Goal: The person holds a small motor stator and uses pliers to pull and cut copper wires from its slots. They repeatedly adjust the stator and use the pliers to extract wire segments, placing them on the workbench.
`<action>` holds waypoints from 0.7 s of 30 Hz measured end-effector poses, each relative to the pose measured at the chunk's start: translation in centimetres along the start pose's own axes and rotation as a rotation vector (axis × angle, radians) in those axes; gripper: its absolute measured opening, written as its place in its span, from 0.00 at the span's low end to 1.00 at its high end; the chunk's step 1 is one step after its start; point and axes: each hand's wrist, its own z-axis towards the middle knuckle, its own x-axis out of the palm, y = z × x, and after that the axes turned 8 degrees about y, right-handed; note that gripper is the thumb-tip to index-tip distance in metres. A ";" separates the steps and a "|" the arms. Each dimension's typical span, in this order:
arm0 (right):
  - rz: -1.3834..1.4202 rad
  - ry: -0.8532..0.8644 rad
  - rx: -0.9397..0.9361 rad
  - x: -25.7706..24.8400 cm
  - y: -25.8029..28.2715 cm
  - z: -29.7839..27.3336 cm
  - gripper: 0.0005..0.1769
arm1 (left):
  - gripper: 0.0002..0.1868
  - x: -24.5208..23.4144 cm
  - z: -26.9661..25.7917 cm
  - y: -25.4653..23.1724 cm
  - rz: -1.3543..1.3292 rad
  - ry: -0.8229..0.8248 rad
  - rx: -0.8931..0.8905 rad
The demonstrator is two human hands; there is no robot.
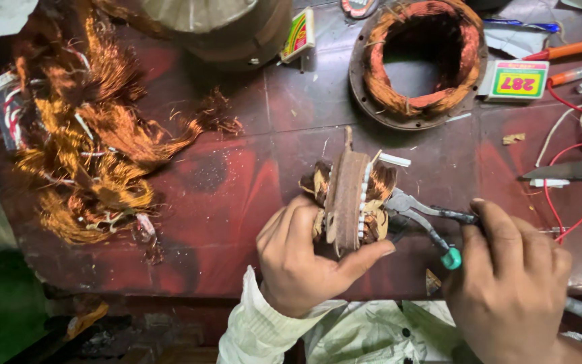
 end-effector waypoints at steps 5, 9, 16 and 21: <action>-0.031 0.028 -0.007 -0.9 0.5 0.4 0.12 | 0.31 0.1 0.1 -0.2 0.023 0.018 -0.012; -0.007 0.079 -0.077 -1.2 -0.2 1.0 0.16 | 0.33 -0.2 0.2 0.0 0.031 0.055 -0.001; 0.277 0.174 -0.206 0.4 -3.5 2.5 0.22 | 0.33 -0.5 0.4 0.1 0.001 0.091 0.018; 0.370 0.180 -0.208 0.8 -4.6 2.8 0.22 | 0.33 -0.1 0.5 -0.1 0.015 0.100 0.009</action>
